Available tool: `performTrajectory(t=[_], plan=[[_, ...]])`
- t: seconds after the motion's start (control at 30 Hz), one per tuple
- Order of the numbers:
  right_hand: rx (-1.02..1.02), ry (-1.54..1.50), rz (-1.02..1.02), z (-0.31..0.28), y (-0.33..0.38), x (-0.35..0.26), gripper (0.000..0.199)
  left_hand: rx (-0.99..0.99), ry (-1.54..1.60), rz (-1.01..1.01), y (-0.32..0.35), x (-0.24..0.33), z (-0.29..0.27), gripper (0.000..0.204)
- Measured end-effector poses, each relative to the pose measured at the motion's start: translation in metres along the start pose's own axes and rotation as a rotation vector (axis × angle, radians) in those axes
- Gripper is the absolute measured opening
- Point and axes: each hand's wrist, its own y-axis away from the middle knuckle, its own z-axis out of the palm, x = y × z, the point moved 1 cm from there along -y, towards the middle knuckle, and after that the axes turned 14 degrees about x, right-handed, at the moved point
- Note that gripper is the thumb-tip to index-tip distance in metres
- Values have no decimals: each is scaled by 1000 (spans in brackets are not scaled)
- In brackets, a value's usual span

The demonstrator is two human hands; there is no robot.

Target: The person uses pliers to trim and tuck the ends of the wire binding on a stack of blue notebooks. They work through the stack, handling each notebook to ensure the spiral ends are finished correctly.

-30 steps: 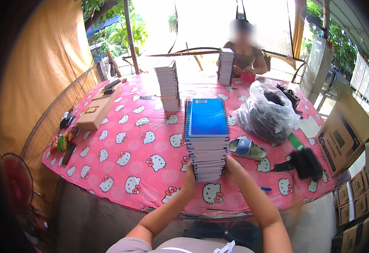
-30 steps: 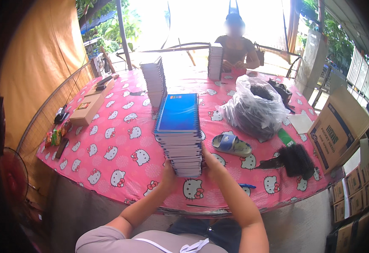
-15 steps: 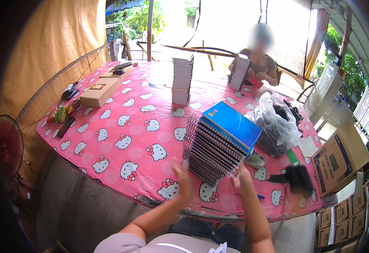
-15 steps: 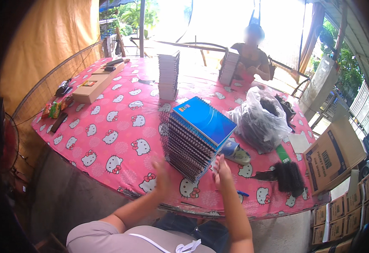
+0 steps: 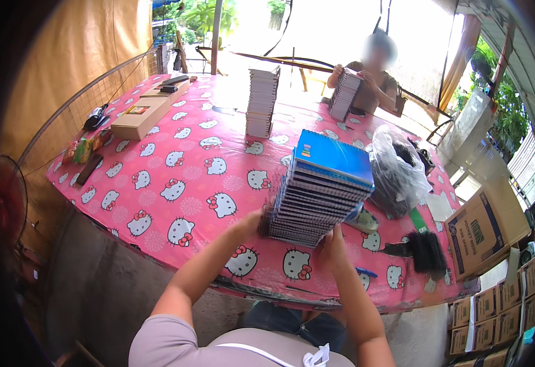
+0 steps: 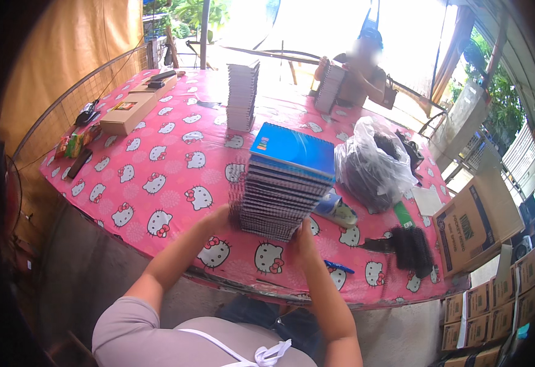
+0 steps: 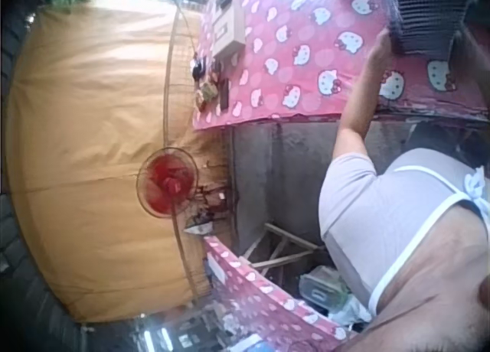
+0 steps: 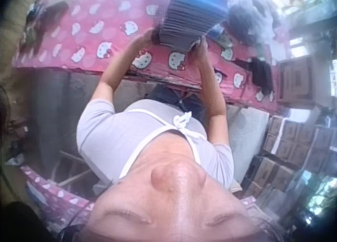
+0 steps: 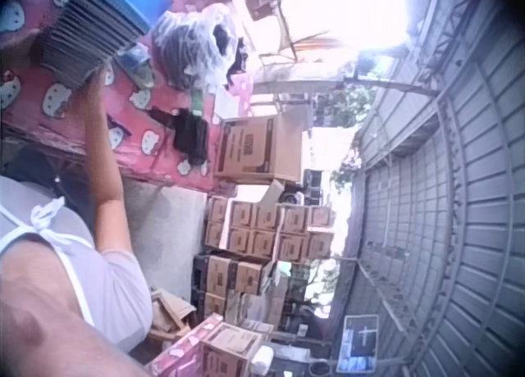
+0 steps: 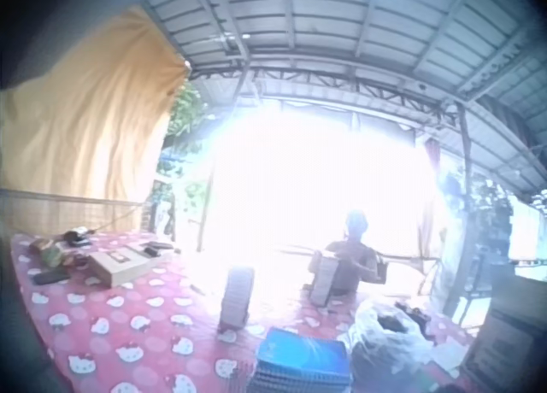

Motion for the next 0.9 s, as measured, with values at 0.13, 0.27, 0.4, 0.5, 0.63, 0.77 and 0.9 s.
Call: performTrajectory(t=[0.13,0.27,0.4,0.5,0.63,0.77,0.9], plan=[[-170,344,9,-51,-103,-20,52,148,156,203,22,-48,53,66],[-333,328,-150,-7,-118,-35,66,552,-66,421,15,-91,80,83],[-371,318,-112,-15,-137,-34,72,488,111,566,11,-105,81,80],[152,191,-382,-27,-124,-35,62,528,-23,901,33,-53,76,74],[158,192,-1284,25,-12,-64,93,177,29,1088,34,72,60,75],[79,256,-1537,63,13,-77,95,-281,-55,972,31,127,105,85],[-96,117,-1518,69,9,-83,97,-298,-131,1028,32,129,114,89]])
